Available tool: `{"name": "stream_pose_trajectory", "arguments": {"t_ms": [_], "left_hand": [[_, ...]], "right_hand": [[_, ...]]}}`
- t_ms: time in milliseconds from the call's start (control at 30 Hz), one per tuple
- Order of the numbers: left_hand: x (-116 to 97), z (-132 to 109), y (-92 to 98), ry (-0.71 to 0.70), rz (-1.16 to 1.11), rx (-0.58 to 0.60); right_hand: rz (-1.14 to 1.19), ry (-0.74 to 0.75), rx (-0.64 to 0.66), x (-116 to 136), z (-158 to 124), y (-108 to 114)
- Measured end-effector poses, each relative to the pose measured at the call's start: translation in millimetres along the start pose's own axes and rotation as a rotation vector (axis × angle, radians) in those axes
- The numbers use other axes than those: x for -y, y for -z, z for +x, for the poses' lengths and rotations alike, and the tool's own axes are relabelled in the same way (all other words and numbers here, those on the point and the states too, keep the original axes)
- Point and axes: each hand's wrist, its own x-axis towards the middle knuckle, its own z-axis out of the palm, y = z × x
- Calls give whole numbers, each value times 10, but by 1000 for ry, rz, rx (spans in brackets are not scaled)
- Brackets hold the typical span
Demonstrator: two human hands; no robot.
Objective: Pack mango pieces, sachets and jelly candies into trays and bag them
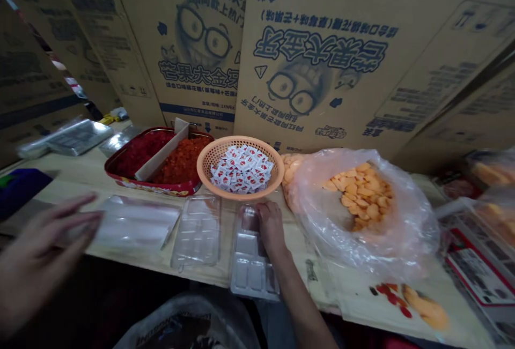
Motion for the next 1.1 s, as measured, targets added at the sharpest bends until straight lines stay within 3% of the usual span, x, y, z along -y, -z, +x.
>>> {"name": "stream_pose_trajectory", "arguments": {"t_ms": [67,233,333,400,467,567,633,767,900,1100], "left_hand": [[-30,-72,-420,61,-118,143],[-280,-418,-1409,527,-604,657],[-494,-555,-1842,693,-911,797],[-613,-575,-2028,805,-1044,890],[-696,-551,-2128,894,-1080,960],[-761,-491,-2164,964,-1059,968],[-784,-466,-2163,985,-1051,986],[-824,-471,-2205,1019,-1034,1017],[-854,-497,-2299,1067,-1019,973],[-874,-491,-2382,1083,-1013,994]], "right_hand": [[75,-18,-47,15,0,27],[215,-93,-159,220,15,259],[243,-29,-162,379,25,475],[225,21,-181,379,46,638],[131,-4,-238,216,87,827],[-230,-289,-238,-339,185,1142],[-431,-448,-80,-807,252,1322],[-514,-529,44,-1528,339,1472],[-537,-574,86,-1790,392,1404],[-366,-677,-30,-1770,444,1482]]}}
